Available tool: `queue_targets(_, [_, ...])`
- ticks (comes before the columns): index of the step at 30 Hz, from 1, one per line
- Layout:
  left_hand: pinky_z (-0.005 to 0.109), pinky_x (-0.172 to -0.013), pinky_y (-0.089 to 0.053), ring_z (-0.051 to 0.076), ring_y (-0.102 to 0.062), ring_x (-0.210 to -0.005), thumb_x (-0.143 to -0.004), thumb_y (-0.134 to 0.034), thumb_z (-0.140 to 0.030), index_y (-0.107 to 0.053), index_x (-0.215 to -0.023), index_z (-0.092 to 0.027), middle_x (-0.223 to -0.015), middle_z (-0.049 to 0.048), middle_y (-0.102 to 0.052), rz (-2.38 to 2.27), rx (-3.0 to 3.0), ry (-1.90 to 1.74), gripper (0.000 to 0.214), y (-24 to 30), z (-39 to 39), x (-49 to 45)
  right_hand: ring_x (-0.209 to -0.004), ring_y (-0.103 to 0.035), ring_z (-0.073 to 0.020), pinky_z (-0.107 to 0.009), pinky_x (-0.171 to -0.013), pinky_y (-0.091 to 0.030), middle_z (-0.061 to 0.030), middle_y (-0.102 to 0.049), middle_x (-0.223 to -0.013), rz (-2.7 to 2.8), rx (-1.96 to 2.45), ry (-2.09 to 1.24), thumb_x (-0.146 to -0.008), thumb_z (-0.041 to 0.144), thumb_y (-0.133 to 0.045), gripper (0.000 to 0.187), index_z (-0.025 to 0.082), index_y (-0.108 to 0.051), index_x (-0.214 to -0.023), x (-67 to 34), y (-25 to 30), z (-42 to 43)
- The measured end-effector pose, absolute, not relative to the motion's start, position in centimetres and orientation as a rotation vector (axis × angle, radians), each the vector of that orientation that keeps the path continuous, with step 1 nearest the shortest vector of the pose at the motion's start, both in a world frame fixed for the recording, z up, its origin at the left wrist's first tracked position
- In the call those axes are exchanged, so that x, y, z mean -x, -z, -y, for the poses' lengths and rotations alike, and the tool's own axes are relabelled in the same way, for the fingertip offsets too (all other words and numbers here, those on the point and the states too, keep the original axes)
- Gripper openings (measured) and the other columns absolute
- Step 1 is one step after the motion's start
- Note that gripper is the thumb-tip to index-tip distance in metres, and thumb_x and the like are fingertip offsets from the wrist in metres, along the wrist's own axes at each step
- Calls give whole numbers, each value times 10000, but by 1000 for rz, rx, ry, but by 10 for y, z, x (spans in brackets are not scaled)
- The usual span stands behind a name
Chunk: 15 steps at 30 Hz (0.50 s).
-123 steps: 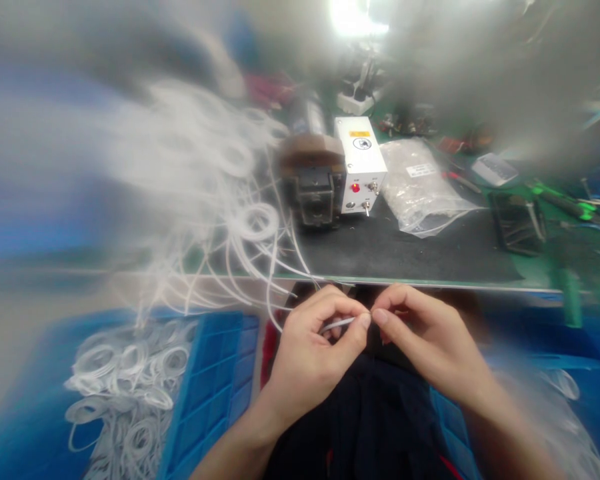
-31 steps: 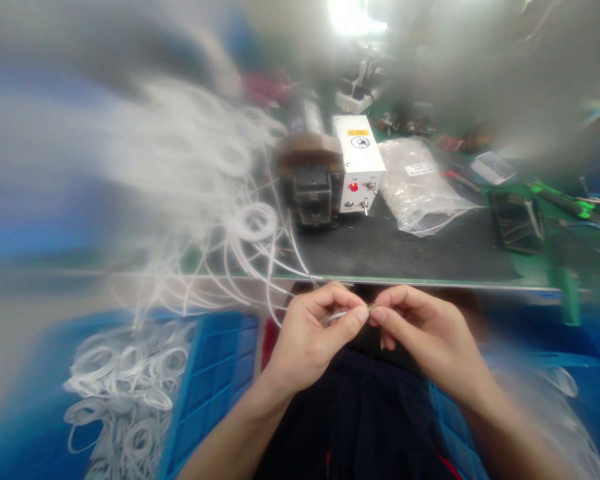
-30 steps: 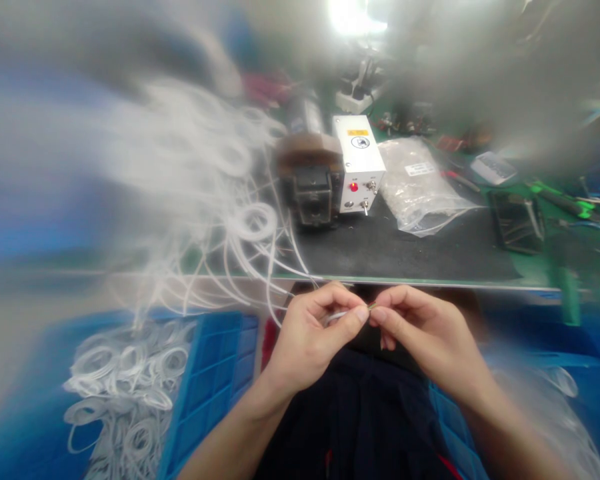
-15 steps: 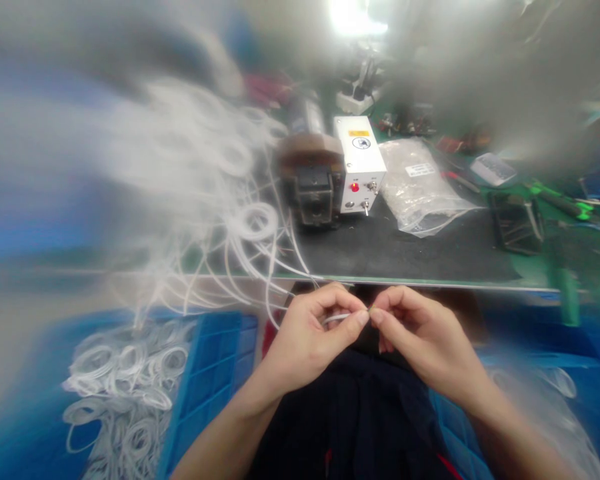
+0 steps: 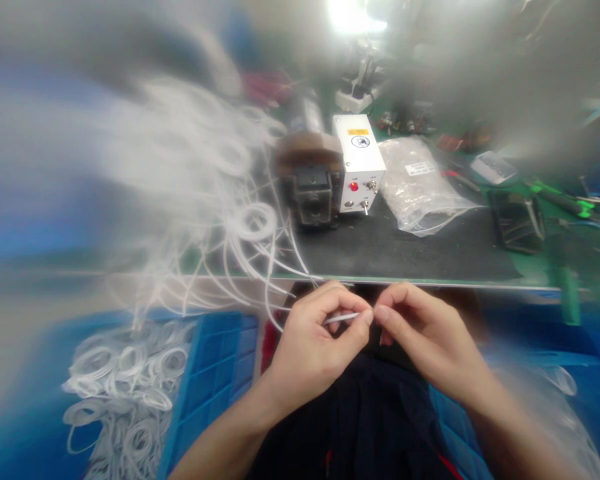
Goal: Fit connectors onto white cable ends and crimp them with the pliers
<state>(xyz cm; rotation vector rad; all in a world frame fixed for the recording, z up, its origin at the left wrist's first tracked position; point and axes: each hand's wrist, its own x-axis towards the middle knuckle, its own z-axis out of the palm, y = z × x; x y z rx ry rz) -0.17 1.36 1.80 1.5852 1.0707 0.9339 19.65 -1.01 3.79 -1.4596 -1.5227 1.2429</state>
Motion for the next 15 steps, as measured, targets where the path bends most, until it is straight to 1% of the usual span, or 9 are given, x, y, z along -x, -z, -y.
queue_targets(3, [248, -612, -417, 119, -584, -693, -1010, -719, -201, -749, -887, -203, -811, -8, -661, -1099, -1620, -979, 126, -20, -14, -1, -681, -644, -160, -276, -647, -493, 4, -704, -785, 1604, 1512, -1039, -1091, 328, -649, 174, 243, -685, -944, -194, -36, 14])
queue_targets(5, [243, -606, -417, 118, -587, -697, -1011, -718, -197, -751, -887, -203, -813, -8, -666, -1094, -1611, -972, 128, -21, -15, -2, -697, -662, -163, -281, -666, -508, -5, -719, -810, 1597, 1508, -1010, -1087, 320, -656, 165, 241, -685, -944, -195, -36, 14])
queue_targets(6, [240, -601, -415, 116, -585, -692, -1011, -719, -197, -753, -888, -203, -811, -9, -667, -1085, -1597, -964, 128, -22, -16, -3, -690, -674, -162, -278, -664, -522, -2, -718, -803, 1540, 1484, -1087, -1085, 333, -663, 161, 239, -685, -956, -196, -36, 13])
queue_targets(9, [234, -584, -410, 107, -576, -669, -1009, -730, -214, -762, -888, -196, -813, -8, -678, -1045, -1530, -945, 126, -23, -19, -5, -620, -702, -159, -275, -625, -574, 30, -677, -715, 1225, 1315, -1511, -1070, 400, -695, 193, 225, -677, -992, -200, -37, 7])
queue_targets(11, [229, -582, -411, 103, -573, -660, -1005, -739, -227, -766, -885, -187, -812, -5, -682, -1026, -1487, -944, 130, -23, -20, -6, -592, -710, -160, -279, -607, -594, 42, -657, -689, 1091, 1220, -1653, -1041, 412, -738, 217, 212, -680, -980, -202, -39, 4])
queue_targets(13, [225, -592, -420, 106, -581, -671, -1005, -740, -232, -770, -887, -182, -813, -2, -682, -1014, -1450, -938, 131, -23, -20, -7, -606, -719, -155, -269, -611, -593, 31, -671, -723, 1116, 1238, -1586, -1018, 387, -769, 212, 202, -697, -945, -203, -41, 3])
queue_targets(15, [227, -599, -426, 113, -583, -680, -1003, -740, -240, -774, -890, -179, -807, 1, -676, -1010, -1419, -925, 133, -22, -21, -7, -639, -724, -151, -257, -629, -583, 14, -689, -765, 1223, 1322, -1435, -1019, 354, -761, 188, 199, -717, -922, -203, -43, 4])
